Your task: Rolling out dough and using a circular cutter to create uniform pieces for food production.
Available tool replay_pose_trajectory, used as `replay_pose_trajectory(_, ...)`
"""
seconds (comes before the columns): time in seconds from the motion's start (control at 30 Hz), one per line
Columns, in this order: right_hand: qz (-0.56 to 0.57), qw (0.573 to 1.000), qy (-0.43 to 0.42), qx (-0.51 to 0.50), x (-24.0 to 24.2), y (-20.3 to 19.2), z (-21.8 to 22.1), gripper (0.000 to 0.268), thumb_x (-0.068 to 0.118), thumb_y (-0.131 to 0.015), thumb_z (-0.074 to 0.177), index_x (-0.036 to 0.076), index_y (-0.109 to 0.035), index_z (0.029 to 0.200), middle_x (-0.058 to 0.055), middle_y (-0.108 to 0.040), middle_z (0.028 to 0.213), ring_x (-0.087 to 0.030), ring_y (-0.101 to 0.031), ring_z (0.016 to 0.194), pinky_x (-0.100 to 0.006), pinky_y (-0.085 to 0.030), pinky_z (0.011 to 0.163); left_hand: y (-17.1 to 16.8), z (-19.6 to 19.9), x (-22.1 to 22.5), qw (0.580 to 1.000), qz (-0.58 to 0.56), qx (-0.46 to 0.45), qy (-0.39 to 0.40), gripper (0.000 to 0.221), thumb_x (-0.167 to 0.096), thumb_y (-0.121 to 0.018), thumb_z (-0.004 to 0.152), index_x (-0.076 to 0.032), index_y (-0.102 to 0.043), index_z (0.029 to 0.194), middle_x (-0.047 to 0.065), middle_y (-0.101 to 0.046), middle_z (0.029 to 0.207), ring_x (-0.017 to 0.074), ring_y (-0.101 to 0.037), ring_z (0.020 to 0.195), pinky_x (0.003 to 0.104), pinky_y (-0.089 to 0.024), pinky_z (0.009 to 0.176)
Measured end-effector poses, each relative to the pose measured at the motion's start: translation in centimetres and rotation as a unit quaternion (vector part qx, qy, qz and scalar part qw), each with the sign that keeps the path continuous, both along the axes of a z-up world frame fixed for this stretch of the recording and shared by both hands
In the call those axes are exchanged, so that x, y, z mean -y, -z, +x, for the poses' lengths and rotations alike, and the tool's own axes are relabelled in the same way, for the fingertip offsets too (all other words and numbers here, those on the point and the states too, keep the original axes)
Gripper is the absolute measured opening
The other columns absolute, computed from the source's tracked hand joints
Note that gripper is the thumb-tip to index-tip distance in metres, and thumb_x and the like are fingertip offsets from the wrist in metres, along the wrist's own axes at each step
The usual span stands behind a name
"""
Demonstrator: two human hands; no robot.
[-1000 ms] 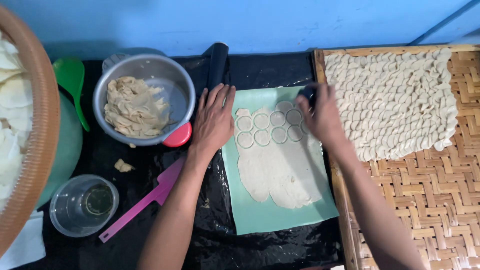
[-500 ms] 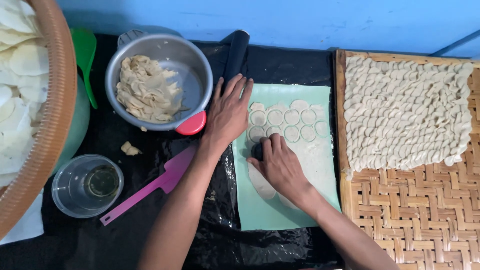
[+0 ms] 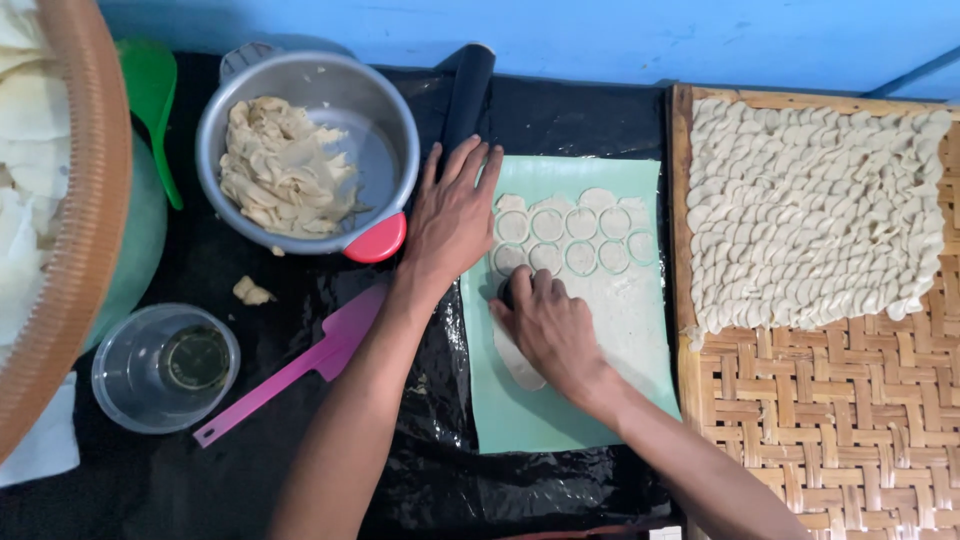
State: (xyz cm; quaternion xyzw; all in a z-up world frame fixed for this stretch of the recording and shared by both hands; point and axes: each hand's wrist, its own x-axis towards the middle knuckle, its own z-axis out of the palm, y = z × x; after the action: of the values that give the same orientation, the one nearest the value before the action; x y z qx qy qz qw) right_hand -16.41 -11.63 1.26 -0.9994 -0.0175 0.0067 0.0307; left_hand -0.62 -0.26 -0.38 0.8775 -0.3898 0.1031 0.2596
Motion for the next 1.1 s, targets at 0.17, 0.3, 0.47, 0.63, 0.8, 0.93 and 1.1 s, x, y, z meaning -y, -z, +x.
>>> replay_pose_trajectory(0.17, 0.009, 1.000, 0.030, -0.003, 0.2, 0.2, -0.1, 0.045, 0.044, -0.059, 0.100, 0.000, -0.050, 0.107, -0.017, -0.060, 0.090, -0.032, -0.069, 0.076, -0.042, -0.056, 0.052, 0.5, 0.2, -0.1, 1.000, 0.004, 0.010, -0.004, 0.064, -0.010, -0.068, 0.083, 0.004, -0.052, 0.143, 0.019, -0.055, 0.144, 0.0314, -0.041, 0.144, 0.057, -0.026, 0.121)
replay_pose_trajectory(0.3, 0.133, 0.990, 0.010, -0.044, 2.5, -2.1, 0.0, 0.043, 0.040, -0.058, 0.102, -0.001, -0.049, 0.109, -0.021, -0.064, 0.095, -0.041, -0.068, 0.080, -0.051, -0.055, 0.063, 0.1, 0.3, 0.0, 1.000, 0.007, 0.007, 0.008, 0.065, -0.010, -0.068, 0.081, 0.005, -0.051, 0.143, 0.020, -0.055, 0.144, 0.0322, -0.041, 0.143, 0.058, -0.026, 0.119)
replay_pose_trajectory(0.47, 0.167, 0.975, 0.142, -0.038, 4.2, -4.1, -1.4, 0.043, 0.039, -0.059, 0.099, 0.002, -0.050, 0.118, -0.021, -0.067, 0.098, -0.043, -0.068, 0.086, -0.052, -0.054, 0.070, 0.3, 0.2, -0.1, 1.000, 0.007, 0.006, 0.004, 0.063, -0.009, -0.066, 0.083, 0.004, -0.051, 0.144, 0.019, -0.055, 0.144, 0.0319, -0.042, 0.144, 0.058, -0.027, 0.120)
replay_pose_trajectory(0.63, 0.136, 0.986, 0.093, -0.013, 4.1, -2.7, -2.3, 0.048, 0.037, -0.063, 0.095, -0.002, -0.050, 0.121, -0.021, -0.063, 0.102, -0.042, -0.067, 0.087, -0.051, -0.055, 0.068, 0.4, 0.3, 0.2, 1.000, 0.012, 0.000, 0.008, 0.062, -0.009, -0.066, 0.085, 0.004, -0.051, 0.144, 0.020, -0.054, 0.144, 0.0317, -0.041, 0.144, 0.059, -0.026, 0.120)
replay_pose_trajectory(0.8, 0.067, 0.996, 0.050, 0.032, 3.4, -1.4, -1.8, 0.043, 0.036, -0.063, 0.093, -0.001, -0.052, 0.112, -0.017, -0.060, 0.095, -0.034, -0.068, 0.086, -0.044, -0.056, 0.057, 0.1, 0.3, 0.1, 1.000, 0.013, 0.005, 0.000, 0.062, -0.009, -0.065, 0.085, 0.004, -0.051, 0.144, 0.019, -0.054, 0.145, 0.0311, -0.041, 0.144, 0.058, -0.027, 0.121)
replay_pose_trajectory(0.93, -0.015, 0.993, 0.112, -0.014, 2.8, 0.5, -1.7, 0.042, 0.044, -0.058, 0.100, 0.003, -0.052, 0.106, -0.015, -0.060, 0.093, -0.030, -0.067, 0.083, -0.041, -0.056, 0.055, 0.2, 0.2, 0.3, 1.000, 0.013, 0.007, 0.013, 0.062, -0.010, -0.065, 0.085, 0.004, -0.051, 0.144, 0.019, -0.054, 0.145, 0.0307, -0.041, 0.144, 0.058, -0.027, 0.120)
replay_pose_trajectory(1.1, -0.002, 1.000, 0.023, 0.021, 3.8, -0.6, -1.8, 0.042, 0.043, -0.057, 0.098, 0.003, -0.053, 0.109, -0.012, -0.059, 0.089, -0.026, -0.066, 0.077, -0.038, -0.053, 0.049, 0.0, 0.3, 0.3, 0.999, 0.036, 0.018, 0.005, 0.061, -0.012, -0.064, 0.086, 0.003, -0.052, 0.144, 0.020, -0.055, 0.143, 0.0313, -0.042, 0.143, 0.058, -0.028, 0.119)
